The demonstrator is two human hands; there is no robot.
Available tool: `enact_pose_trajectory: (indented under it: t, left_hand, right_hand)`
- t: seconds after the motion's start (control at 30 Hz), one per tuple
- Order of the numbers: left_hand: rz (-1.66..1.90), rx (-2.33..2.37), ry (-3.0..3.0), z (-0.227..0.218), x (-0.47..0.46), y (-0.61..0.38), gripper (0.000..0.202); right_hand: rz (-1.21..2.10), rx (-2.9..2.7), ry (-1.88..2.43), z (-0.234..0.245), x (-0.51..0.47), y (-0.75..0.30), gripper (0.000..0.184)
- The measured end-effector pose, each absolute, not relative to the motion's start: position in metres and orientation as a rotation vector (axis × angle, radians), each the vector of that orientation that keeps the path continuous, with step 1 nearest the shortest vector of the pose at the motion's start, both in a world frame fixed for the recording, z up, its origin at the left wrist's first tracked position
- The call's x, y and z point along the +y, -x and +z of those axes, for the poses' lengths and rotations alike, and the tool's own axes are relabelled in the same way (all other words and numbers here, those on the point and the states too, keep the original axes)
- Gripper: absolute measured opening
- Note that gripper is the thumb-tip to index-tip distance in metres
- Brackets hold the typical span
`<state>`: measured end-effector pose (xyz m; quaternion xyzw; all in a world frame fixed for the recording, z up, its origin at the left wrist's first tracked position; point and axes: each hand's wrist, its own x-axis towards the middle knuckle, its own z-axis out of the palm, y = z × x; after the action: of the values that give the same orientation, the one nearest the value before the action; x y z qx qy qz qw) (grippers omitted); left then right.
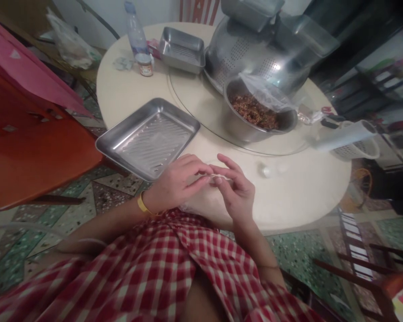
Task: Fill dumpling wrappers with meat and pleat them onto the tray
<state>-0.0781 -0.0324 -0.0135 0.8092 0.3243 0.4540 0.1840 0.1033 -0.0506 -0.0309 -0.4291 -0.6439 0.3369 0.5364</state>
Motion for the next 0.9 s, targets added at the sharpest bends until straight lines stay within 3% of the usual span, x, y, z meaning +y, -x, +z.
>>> enact_pose_trajectory:
  t: [0.6, 0.7, 0.83, 0.9]
  left_hand:
    - [1.394, 1.001, -2.374, -0.013, -0.037, 0.07, 0.011]
    - [1.408, 0.978, -2.314, -0.014, -0.038, 0.071, 0.003]
    - [1.356, 1.088, -2.221, -0.02, -0.039, 0.075, 0.022]
    - [1.376, 1.094, -2.242, -0.022, -0.04, 0.076, 0.012]
  right_hand:
    - [0.789, -1.565, 0.974, -0.026, -0.052, -0.099, 0.014]
    - [0.774, -1.551, 0.961, -0.025, -0.052, -0.099, 0.015]
    - [0.731, -1.541, 0.971, -0.026, -0.052, -0.101, 0.015]
    - [0.735, -1.535, 0.962, -0.026, -0.052, -0.1, 0.016]
